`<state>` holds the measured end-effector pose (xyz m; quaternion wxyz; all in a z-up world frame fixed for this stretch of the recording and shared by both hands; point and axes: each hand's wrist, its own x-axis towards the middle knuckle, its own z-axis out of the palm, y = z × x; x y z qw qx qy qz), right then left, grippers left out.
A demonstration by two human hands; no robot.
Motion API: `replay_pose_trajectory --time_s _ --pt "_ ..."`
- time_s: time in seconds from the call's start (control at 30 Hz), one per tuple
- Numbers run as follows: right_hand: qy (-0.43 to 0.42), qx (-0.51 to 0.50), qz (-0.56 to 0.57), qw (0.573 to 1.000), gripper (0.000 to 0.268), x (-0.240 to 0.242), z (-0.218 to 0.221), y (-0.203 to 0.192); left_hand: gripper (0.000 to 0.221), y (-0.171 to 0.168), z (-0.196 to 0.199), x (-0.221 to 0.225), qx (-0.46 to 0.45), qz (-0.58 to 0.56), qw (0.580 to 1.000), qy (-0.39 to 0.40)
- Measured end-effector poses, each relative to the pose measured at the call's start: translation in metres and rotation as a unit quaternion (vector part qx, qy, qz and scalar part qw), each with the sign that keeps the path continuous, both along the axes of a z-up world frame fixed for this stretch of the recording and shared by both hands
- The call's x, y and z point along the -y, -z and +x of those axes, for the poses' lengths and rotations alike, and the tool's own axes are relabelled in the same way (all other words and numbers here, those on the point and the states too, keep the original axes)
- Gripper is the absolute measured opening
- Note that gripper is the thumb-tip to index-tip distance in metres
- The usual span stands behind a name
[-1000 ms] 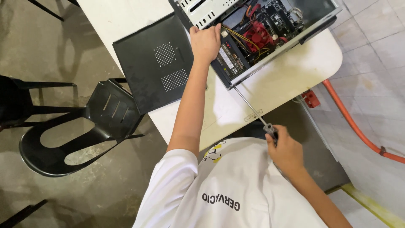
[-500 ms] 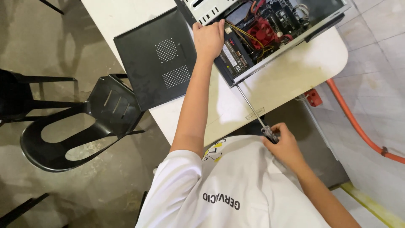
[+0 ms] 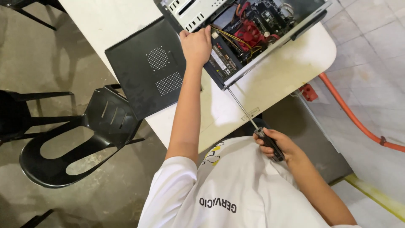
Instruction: The person uses a screwdriver to secure screws on a computer tower and then attaches the side panel by sliding it into place.
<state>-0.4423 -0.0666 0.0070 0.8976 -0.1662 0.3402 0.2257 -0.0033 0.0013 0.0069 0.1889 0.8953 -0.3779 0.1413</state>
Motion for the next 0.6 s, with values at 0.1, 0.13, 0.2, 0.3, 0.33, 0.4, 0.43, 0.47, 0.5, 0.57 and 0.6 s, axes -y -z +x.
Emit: replay_pose_trajectory --time_s 0.1,0.13,0.2,0.3,0.33,0.4,0.43,0.47,0.5,0.57,0.6 --pt "-0.008 0.007 -0.099 0.995 0.049 -0.002 0.013 -0.015 0.058 0.005 0.004 0.000 0.009 0.013 1.000 -0.007" --pt "-0.095 -0.018 -0.255 0.962 0.052 -0.003 0.024 -0.037 0.058 0.006 0.004 0.000 0.020 0.004 1.000 -0.004" --pt "-0.177 -0.041 -0.403 0.897 0.057 -0.008 0.043 -0.084 0.059 0.006 0.005 -0.001 0.031 -0.006 0.999 0.000" --pt "-0.270 -0.094 -0.563 0.775 0.061 -0.020 0.050 -0.112 0.058 0.004 0.006 0.000 0.025 0.007 1.000 0.003" --pt "-0.256 -0.051 -0.649 0.715 0.049 -0.024 0.039 -0.094 0.059 0.005 0.006 0.000 0.018 0.016 1.000 -0.004" --pt "-0.238 -0.006 -0.728 0.643 0.039 -0.029 0.025 -0.066 0.060 0.004 0.005 0.000 0.012 0.024 1.000 -0.010" --pt "-0.214 0.015 -0.851 0.479 0.035 -0.031 0.021 -0.056 0.059 0.003 0.004 0.000 0.014 0.017 1.000 -0.009" --pt "-0.181 0.035 -0.938 0.295 0.033 -0.034 0.017 -0.046 0.058 0.003 0.003 0.000 0.016 0.010 1.000 -0.008" --pt "-0.179 0.034 -0.938 0.295 0.033 -0.035 0.018 -0.041 0.058 0.001 0.004 0.001 0.017 0.009 1.000 -0.006" --pt "-0.201 0.030 -0.874 0.441 0.038 -0.041 0.016 -0.030 0.059 0.001 0.002 0.001 -0.006 0.037 0.999 -0.017" --pt "-0.199 0.026 -0.875 0.440 0.038 -0.038 0.022 -0.037 0.059 0.000 0.002 0.000 -0.005 0.036 0.999 -0.013"
